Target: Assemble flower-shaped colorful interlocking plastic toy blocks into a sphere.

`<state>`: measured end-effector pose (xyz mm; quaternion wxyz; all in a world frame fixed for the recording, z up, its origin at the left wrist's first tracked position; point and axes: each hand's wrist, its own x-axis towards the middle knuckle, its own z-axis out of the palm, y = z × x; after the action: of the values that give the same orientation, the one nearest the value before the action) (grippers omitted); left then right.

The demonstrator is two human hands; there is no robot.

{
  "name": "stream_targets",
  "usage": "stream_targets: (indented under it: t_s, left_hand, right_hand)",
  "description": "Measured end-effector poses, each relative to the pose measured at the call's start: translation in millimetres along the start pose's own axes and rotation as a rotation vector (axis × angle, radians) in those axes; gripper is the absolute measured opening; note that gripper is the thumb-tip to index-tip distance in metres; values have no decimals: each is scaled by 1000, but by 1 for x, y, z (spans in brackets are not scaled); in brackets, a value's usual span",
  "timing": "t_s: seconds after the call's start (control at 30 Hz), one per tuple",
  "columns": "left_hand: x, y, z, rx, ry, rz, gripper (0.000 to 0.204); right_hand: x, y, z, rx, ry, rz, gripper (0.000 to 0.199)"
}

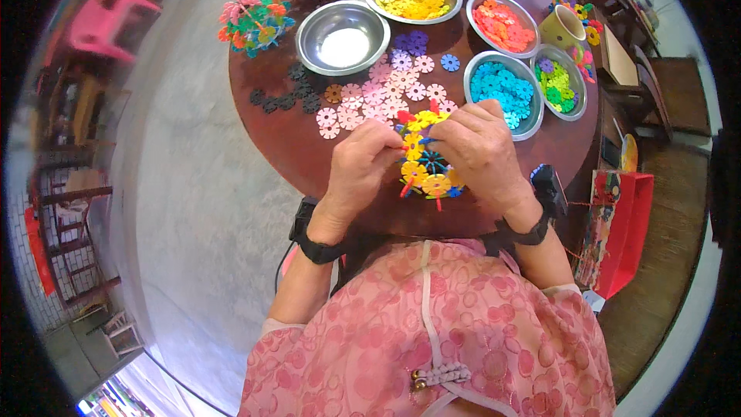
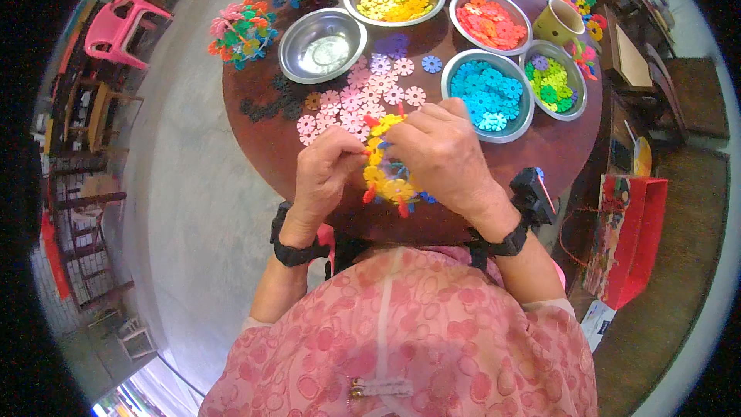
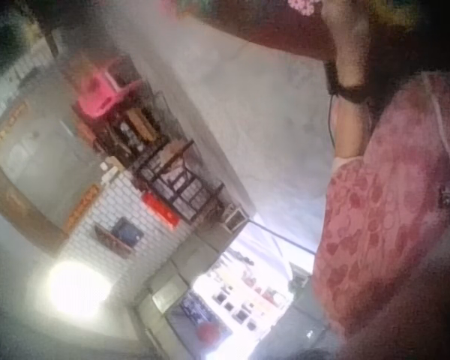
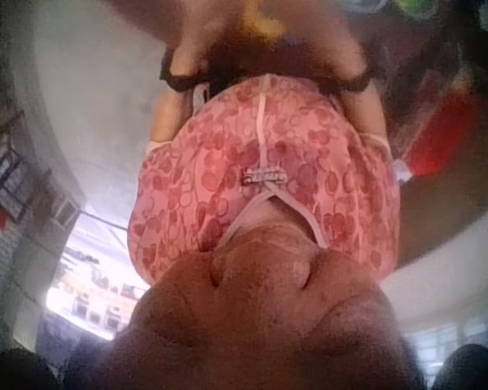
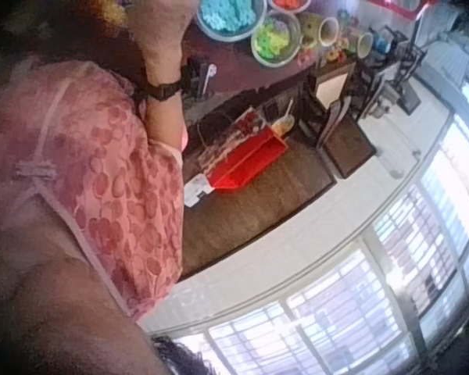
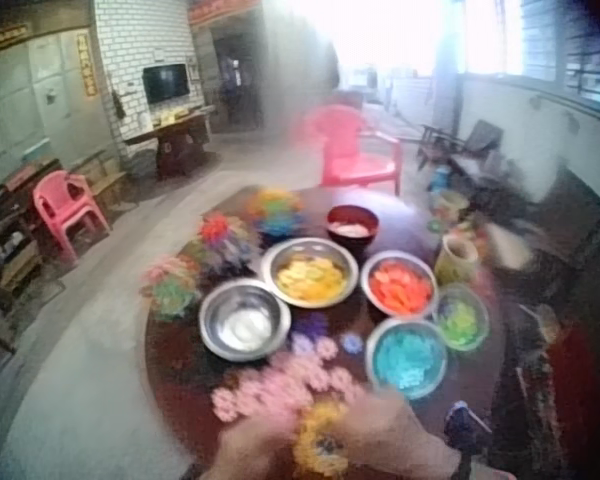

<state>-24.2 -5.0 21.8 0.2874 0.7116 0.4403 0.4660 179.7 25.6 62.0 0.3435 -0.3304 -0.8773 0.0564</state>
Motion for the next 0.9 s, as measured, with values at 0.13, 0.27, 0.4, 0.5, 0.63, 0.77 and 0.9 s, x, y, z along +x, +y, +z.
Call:
stream_targets:
  t_s: [0.13,0.27,0.4,0.5,0.63,0.77,0.9]
  left_hand:
    - [0,6,0,-68,-51,-148,20]
    - [4,12,-2,-6,-74,1,30]
    - [4,12,-4,2,-112,-124,28]
    - [0,10,-5,-48,-80,-185,25]
    - [-3,8,-6,12,-67,-136,19]
    - [-3,8,-6,176,-112,-44,15]
    - [-4,5,-4,213,-103,8,14]
  right_hand:
    - [1,-3,-6,-18,56,-11,14]
    - [0,-9,-7,-67,18,-5,13]
    - [-2,-8,-6,-45,30,5,13]
    - [-4,-6,-5,-37,15,13,13]
    - [-3,-6,-9,-34,11,30,14]
    - [-3,-7,-14,-18,-31,56,16]
    - [-3,-5,-14,-46,-23,3,18]
